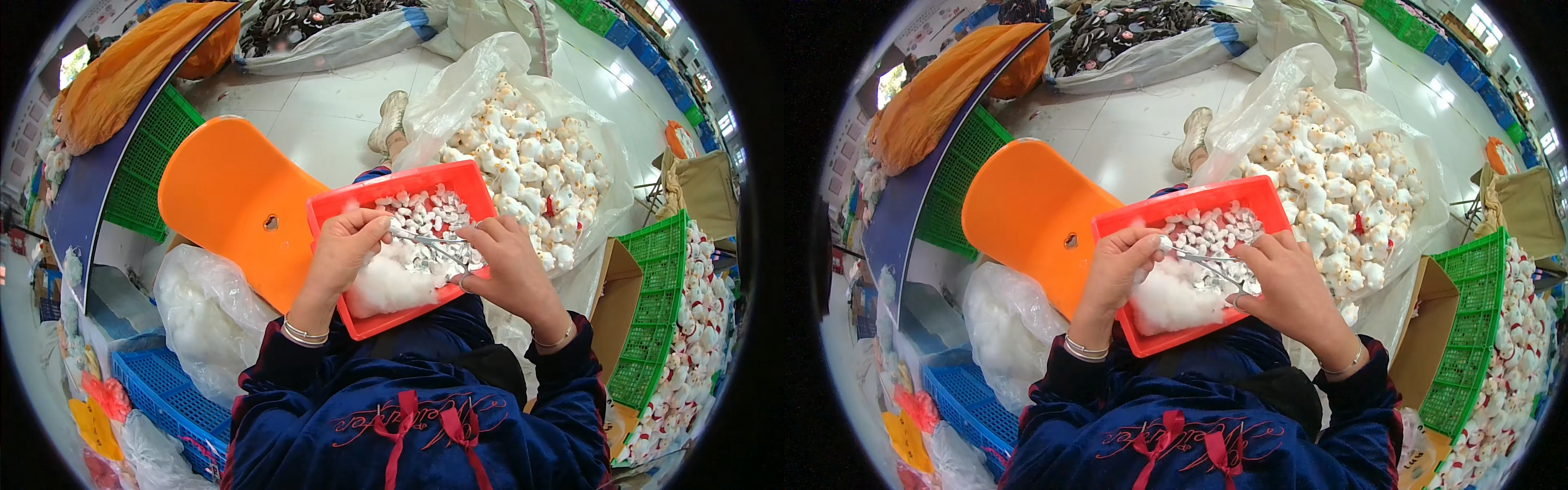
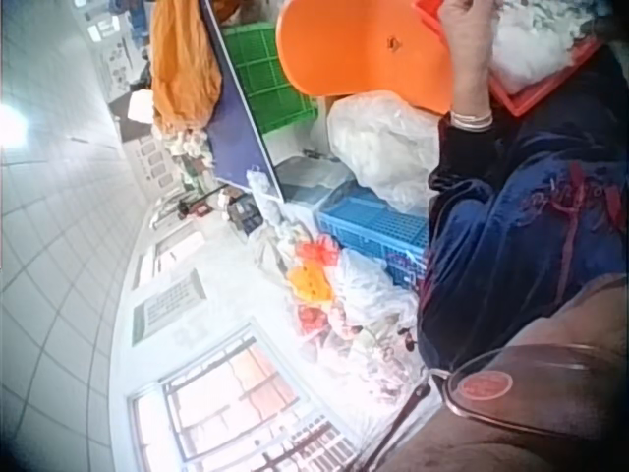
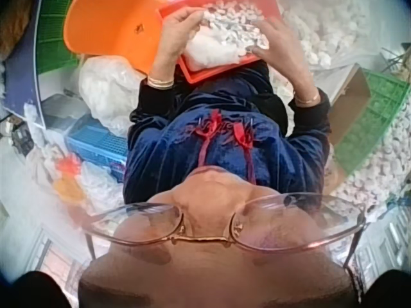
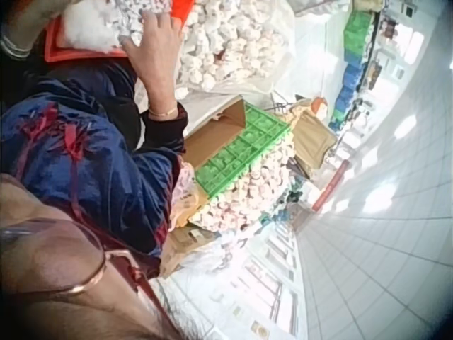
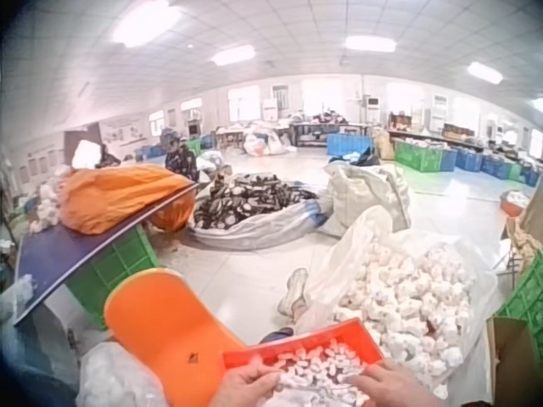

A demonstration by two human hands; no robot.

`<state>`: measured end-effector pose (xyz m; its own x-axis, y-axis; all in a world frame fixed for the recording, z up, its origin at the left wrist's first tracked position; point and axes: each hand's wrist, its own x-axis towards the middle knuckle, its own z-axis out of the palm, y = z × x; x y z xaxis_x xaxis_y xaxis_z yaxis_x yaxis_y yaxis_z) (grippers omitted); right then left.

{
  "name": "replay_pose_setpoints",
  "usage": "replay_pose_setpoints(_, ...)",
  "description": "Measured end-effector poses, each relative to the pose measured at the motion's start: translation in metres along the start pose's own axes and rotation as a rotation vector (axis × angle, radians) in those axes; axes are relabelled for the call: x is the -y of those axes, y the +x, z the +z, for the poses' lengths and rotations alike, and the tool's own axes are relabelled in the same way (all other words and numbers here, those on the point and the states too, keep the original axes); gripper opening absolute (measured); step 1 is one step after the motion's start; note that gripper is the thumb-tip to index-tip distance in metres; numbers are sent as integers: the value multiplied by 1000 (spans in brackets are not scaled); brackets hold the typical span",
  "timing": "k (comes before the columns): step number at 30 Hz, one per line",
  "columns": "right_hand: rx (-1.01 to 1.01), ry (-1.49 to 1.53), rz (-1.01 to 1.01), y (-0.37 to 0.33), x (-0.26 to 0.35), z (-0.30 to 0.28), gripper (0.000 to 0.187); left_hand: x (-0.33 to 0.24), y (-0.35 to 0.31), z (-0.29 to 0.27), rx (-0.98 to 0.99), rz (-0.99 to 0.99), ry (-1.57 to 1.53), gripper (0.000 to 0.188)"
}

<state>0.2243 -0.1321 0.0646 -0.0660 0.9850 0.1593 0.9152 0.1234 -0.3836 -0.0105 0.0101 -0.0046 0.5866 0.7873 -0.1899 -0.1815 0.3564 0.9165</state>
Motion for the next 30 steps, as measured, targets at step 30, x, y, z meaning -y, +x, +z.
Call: replay_pose_setpoints(30,199,-94,-10,9,-8,-1,39,17,6,8,55,52,318,19)
